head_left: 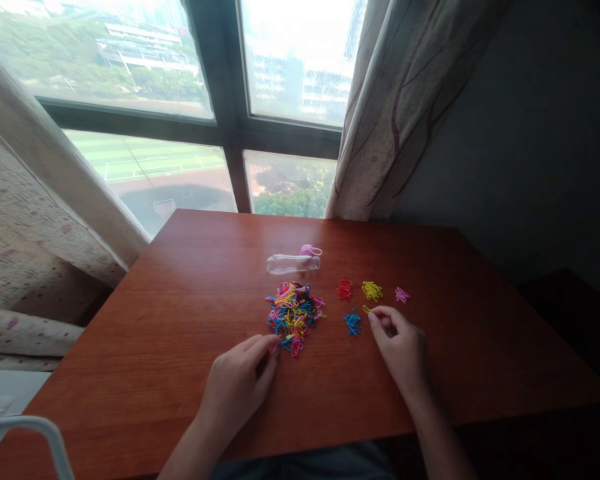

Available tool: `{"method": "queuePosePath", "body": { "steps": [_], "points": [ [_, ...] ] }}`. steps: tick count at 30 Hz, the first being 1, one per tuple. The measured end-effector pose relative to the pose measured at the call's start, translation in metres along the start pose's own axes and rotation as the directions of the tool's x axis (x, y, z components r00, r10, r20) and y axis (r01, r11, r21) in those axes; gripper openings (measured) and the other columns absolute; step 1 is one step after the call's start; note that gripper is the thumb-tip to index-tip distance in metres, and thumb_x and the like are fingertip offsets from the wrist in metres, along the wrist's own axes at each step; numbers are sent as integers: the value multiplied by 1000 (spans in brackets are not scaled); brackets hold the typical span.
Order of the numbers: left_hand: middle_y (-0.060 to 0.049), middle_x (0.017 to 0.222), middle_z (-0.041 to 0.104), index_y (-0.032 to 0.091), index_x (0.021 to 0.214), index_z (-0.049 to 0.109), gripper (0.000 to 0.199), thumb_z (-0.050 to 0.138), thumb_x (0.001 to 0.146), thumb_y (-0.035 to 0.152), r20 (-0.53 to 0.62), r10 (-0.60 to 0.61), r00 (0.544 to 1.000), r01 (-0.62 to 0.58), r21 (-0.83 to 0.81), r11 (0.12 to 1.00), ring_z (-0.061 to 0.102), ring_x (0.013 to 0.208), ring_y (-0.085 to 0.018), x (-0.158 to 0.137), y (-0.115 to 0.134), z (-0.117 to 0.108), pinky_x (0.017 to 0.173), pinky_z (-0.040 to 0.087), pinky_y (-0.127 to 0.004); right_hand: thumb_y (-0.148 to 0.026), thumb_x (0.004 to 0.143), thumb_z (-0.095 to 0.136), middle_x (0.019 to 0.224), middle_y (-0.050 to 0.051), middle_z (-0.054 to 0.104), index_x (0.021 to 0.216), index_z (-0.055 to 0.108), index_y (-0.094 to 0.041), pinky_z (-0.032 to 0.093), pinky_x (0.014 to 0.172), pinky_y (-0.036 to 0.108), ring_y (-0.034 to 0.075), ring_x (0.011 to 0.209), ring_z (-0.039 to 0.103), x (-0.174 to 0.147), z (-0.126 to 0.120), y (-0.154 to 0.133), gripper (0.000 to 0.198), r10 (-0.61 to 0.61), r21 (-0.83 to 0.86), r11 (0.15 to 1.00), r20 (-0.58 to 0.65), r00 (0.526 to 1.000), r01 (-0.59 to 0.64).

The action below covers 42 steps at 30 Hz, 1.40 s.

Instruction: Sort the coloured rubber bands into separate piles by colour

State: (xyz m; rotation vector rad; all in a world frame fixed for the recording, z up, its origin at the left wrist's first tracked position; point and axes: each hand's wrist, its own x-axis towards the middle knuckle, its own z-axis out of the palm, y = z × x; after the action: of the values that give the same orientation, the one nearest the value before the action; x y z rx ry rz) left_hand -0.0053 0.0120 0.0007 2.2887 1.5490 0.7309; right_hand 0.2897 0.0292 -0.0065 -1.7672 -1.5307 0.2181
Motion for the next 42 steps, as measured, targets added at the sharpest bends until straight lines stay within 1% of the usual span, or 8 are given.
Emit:
{"method": "queuePosePath", "body": {
  "steps": [6,11,18,23,26,35,38,42],
  "points": [
    [0,88,74,23,102,67,22,47,93,25,-7,12,1000,-12,8,1000,71,75,-17,1,0,-1,64,51,-26,-48,86,54,60,0,61,81,69,-20,39,57,26,16,54,56,46,-6,29,32,17,-158,987,-65,998,-27],
    [0,87,74,23,101,67,22,47,93,24,-11,15,1000,-15,-1,1000,71,74,-17,1,1,-1,64,52,-26,-49,86,51,64,3,65,83,71,-20,40,59,27,19,59,60,56,2,35,36,36,-167,985,-36,999,-42],
    [0,92,75,24,103,66,21,47,92,22,-49,5,999,-7,-30,1000,71,78,-16,-1,1,-2,66,52,-24,-45,88,54,68,3,67,88,71,-19,44,59,26,17,58,61,21,2,14,32,45,-45,998,-59,997,-48],
    [1,83,74,24,98,64,15,52,90,27,-57,-63,996,63,-6,998,70,70,-15,-7,3,-1,57,49,-23,-39,92,55,71,2,69,86,70,-20,47,58,22,16,61,63,-20,9,-21,25,-9,158,988,75,997,-3],
    [2,78,72,24,97,64,14,54,90,31,-60,-57,997,60,51,997,69,67,-16,-10,7,-1,54,48,-23,-34,94,52,71,1,68,86,69,-21,47,58,21,15,61,63,-36,15,-35,23,-65,219,975,153,986,30],
    [2,79,74,24,89,64,17,49,92,31,-68,-15,998,26,160,987,70,66,-16,-10,10,-1,53,46,-24,-26,94,51,72,0,66,88,67,-21,46,59,21,13,62,63,-46,15,-38,18,-134,232,969,199,971,86],
    [1,79,74,24,87,64,18,48,93,30,-77,0,997,10,129,992,70,66,-15,-10,10,-2,55,47,-23,-24,94,50,76,1,68,89,67,-21,48,62,22,14,65,65,-51,16,-39,17,-180,215,967,204,962,136],
    [2,73,71,22,88,64,15,50,92,28,-120,2,993,-2,-3,1000,64,55,-11,-12,9,-3,52,47,-20,-23,94,49,79,3,70,89,66,-22,49,65,25,16,68,66,-54,19,-38,18,-214,201,965,226,950,170]
  ]
}}
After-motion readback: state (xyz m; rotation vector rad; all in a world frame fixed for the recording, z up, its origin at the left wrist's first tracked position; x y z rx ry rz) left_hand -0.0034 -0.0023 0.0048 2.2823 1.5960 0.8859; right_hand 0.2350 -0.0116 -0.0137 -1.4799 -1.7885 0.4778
